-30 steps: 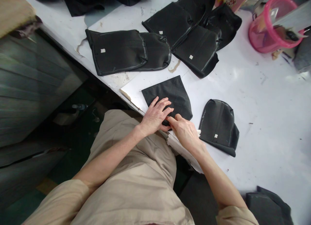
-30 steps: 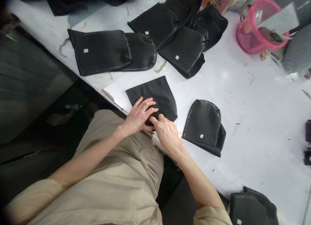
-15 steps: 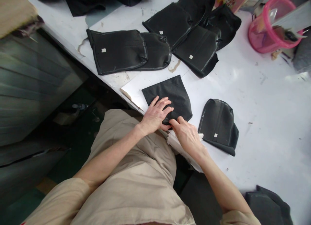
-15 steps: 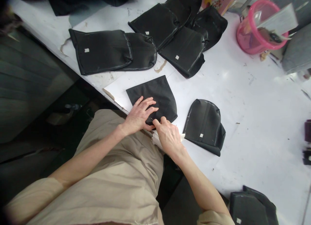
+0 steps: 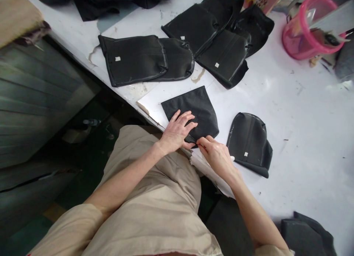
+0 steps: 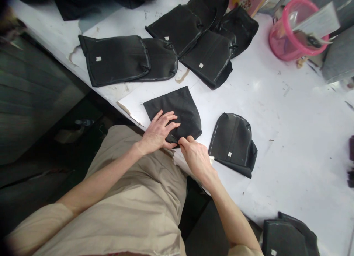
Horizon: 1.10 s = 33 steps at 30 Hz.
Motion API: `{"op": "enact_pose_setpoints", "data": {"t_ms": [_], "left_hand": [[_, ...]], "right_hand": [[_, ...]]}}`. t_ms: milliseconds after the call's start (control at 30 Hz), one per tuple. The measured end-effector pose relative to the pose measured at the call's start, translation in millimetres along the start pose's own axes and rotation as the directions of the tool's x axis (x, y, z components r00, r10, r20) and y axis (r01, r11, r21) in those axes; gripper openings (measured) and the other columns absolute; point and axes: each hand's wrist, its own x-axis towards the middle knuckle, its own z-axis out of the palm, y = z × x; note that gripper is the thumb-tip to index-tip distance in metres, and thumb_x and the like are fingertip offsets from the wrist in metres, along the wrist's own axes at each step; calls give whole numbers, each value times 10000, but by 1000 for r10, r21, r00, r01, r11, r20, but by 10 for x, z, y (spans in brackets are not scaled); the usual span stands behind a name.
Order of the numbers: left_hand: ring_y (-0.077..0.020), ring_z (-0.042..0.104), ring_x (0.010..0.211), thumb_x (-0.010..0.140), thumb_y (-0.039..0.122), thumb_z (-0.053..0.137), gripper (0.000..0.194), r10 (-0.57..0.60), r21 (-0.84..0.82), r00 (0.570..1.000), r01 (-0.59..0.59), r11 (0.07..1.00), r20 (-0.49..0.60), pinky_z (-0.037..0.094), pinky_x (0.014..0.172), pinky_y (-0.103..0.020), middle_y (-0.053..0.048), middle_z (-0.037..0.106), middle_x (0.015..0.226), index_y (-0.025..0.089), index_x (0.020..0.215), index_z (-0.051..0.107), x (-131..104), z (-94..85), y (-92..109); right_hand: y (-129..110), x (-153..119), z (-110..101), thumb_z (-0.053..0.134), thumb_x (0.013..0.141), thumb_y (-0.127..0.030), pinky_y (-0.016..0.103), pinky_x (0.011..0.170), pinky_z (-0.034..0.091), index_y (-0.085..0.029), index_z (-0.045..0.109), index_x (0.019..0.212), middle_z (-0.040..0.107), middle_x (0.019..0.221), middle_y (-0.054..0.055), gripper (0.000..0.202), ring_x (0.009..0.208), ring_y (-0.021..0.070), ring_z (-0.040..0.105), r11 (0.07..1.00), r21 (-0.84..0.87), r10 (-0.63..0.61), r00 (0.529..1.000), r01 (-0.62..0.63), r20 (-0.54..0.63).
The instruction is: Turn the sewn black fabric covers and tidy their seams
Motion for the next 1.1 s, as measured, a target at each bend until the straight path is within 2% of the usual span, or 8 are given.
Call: {"op": "enact_pose_setpoints", "data": {"t_ms": [167, 300, 367, 433, 500, 667, 767, 1100], "left_hand": [[-345, 384, 1410, 633, 368, 846, 704, 4, -13, 1000, -4, 1000, -8, 162, 1234, -557, -167, 524, 1364, 148, 1253, 595, -10, 17, -7], [-343, 390, 1411, 639, 430, 849, 724, 19, -45, 1000, -20, 999, -11, 176, 1226, -569, -165, 526, 1366, 154, 1260, 596, -30, 15, -45], [-342, 396, 1409, 650, 475, 839, 713, 36, -62, 999, -37, 997, -9, 191, 1215, -585, -161, 533, 1368, 167, 1250, 608, -40, -8, -70], [-334, 409, 1402, 670, 490, 825, 672, 58, -69, 998, -58, 996, -12, 204, 1209, -587, -156, 551, 1358, 172, 1228, 626, -49, -38, -86], [-319, 440, 1383, 711, 477, 801, 588, 93, -61, 996, -94, 994, -16, 211, 1209, -584, -148, 581, 1326, 175, 1193, 651, -64, -63, -82], [-281, 536, 1305, 878, 356, 662, 283, 201, 21, 980, -201, 979, -3, 234, 1204, -592, -116, 665, 1233, 192, 1106, 695, -206, -64, 23], [-266, 547, 1298, 914, 244, 607, 288, 227, 53, 974, -228, 972, 14, 321, 1183, -556, -121, 667, 1263, 177, 1189, 658, -359, -60, 94], [-217, 613, 1191, 911, 146, 578, 163, 208, -63, 974, -214, 975, -91, 517, 1034, -432, -100, 694, 1165, 185, 1004, 705, -710, -220, 68]], "right_hand": [[287, -13, -84, 651, 871, -362, 243, 599, 408, -201, 695, 1039, 566, 681, -29, 236, 599, 116, 508, 835, 549, 89, 993, -35, -72], [736, 459, -523, 663, 818, -338, 279, 605, 404, -84, 730, 990, 642, 743, 45, 313, 638, 115, 536, 765, 643, 252, 934, -33, -252], [983, 753, -853, 507, 896, -309, 327, 702, 406, -29, 699, 1095, 657, 1097, 175, 393, 912, 171, 592, 790, 613, 341, 828, 3, -445], [1135, 954, -1110, 420, 924, -294, 379, 755, 401, 14, 655, 1171, 511, 1355, 260, 459, 1158, 255, 543, 889, 455, 390, 600, -48, -699], [1111, 996, -1161, 388, 945, -311, 404, 773, 412, 24, 494, 1372, 402, 1448, 304, 553, 1238, 304, 509, 917, 376, 386, 524, -131, -759], [493, 605, -336, 538, 951, -274, 335, 1033, 420, -96, 579, 1293, 562, 1351, 194, 388, 1268, 217, 534, 952, 263, 29, 806, 158, -591], [269, 419, 209, 525, 967, -282, 441, 1160, 302, -185, 592, 1299, 529, 1438, 129, 353, 1403, 239, 417, 969, 162, -88, 876, 185, -475], [382, 369, 285, 548, 933, -419, 442, 981, 442, -153, 589, 1275, 606, 1286, 170, 435, 1199, 308, 529, 956, 233, 284, 770, -179, -571]]}}
